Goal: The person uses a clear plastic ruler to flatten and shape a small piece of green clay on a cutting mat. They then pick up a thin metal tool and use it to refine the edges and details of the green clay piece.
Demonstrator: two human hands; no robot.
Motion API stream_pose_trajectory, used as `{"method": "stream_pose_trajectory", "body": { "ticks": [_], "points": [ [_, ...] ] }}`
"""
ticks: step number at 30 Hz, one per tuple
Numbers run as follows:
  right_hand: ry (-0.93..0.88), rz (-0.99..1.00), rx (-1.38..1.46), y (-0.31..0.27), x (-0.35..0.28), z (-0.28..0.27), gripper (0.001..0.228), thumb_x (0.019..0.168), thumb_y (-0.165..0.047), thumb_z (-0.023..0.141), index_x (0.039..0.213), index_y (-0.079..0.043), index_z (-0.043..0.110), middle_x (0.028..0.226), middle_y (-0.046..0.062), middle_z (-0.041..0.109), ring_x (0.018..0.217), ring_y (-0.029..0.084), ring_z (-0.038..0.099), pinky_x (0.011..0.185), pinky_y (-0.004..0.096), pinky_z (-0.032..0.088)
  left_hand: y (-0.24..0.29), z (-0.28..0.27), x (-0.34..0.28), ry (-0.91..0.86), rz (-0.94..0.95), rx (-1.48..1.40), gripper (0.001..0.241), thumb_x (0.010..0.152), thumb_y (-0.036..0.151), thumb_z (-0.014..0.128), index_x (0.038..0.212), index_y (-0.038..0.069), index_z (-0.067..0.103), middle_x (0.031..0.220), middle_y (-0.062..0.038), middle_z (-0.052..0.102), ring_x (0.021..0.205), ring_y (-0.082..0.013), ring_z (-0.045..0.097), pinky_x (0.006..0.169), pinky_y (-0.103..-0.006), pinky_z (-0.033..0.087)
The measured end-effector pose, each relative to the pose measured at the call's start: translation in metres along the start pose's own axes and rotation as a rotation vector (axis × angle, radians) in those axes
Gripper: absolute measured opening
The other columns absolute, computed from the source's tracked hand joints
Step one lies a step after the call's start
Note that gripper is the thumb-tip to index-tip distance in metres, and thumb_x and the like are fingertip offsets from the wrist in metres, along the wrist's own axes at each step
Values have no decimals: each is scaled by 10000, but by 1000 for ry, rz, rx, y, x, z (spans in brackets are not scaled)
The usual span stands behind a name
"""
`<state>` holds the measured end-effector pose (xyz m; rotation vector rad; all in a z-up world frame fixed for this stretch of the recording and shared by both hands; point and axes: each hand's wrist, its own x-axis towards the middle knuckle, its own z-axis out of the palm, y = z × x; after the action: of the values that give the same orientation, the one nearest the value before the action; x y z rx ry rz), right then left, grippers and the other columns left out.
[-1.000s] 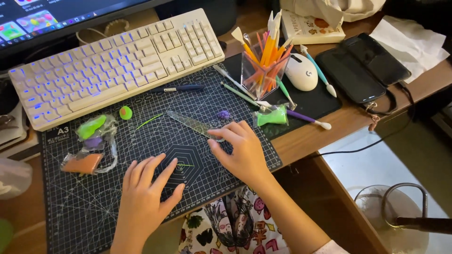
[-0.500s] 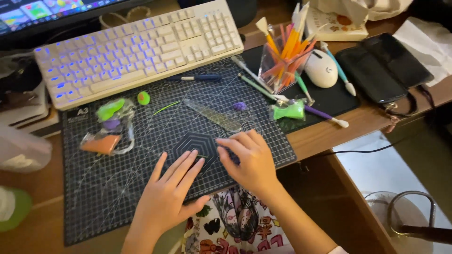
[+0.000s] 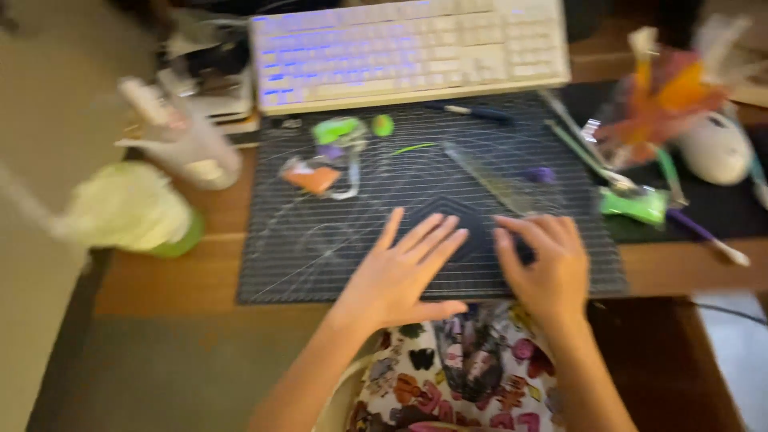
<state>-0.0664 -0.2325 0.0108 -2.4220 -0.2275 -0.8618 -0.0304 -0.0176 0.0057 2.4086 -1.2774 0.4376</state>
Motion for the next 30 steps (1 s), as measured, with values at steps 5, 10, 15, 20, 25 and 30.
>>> {"method": "stream_pose_trajectory", "body": {
  "ticks": [5,10,15,20,25,30],
  "points": [
    [-14,-13,-137,2,-8,4,156,976,-142,670,1065,-58,768,953,82,692,910,259,594,785,374,484,-1,-14,1,-259,-9,33,907,880,729,218,1543,111,190,1603,-85,222,1489,-235,192,1193,-580,18],
    [-56,6,-124,4,-11,5,168,995,-154,665,1090,-66,771,968,76,695,924,269,583,773,386,483,-2,-9,-4,-221,-18,40,907,869,727,222,1537,115,211,1585,-81,291,1487,-242,234,1209,-594,38],
    [-64,21,-140,6,-15,7,152,1017,-147,667,1081,-75,785,978,79,697,938,268,594,785,391,492,-2,-7,-9,-166,-22,37,881,870,709,223,1517,114,289,1556,-78,376,1467,-259,319,1225,-598,73],
    [-74,66,-106,6,-17,7,142,1042,-137,668,1108,-77,779,981,74,688,944,268,580,782,402,488,-1,-5,-13,94,80,49,718,919,610,342,1379,85,509,1299,-125,642,1253,-300,596,1193,-589,311],
    [-69,57,-99,10,-18,8,139,1055,-135,670,1102,-67,781,961,77,685,886,248,574,783,379,466,-1,-4,-10,-24,49,71,768,906,638,294,1429,98,453,1407,-125,571,1333,-274,537,1218,-547,273],
    [-72,64,-70,9,-18,7,136,1058,-117,662,1096,-63,780,937,67,683,851,230,571,787,367,456,0,-4,-2,-170,12,115,887,864,709,206,1489,96,353,1527,-101,425,1434,-237,398,1228,-520,201]
  ]
}}
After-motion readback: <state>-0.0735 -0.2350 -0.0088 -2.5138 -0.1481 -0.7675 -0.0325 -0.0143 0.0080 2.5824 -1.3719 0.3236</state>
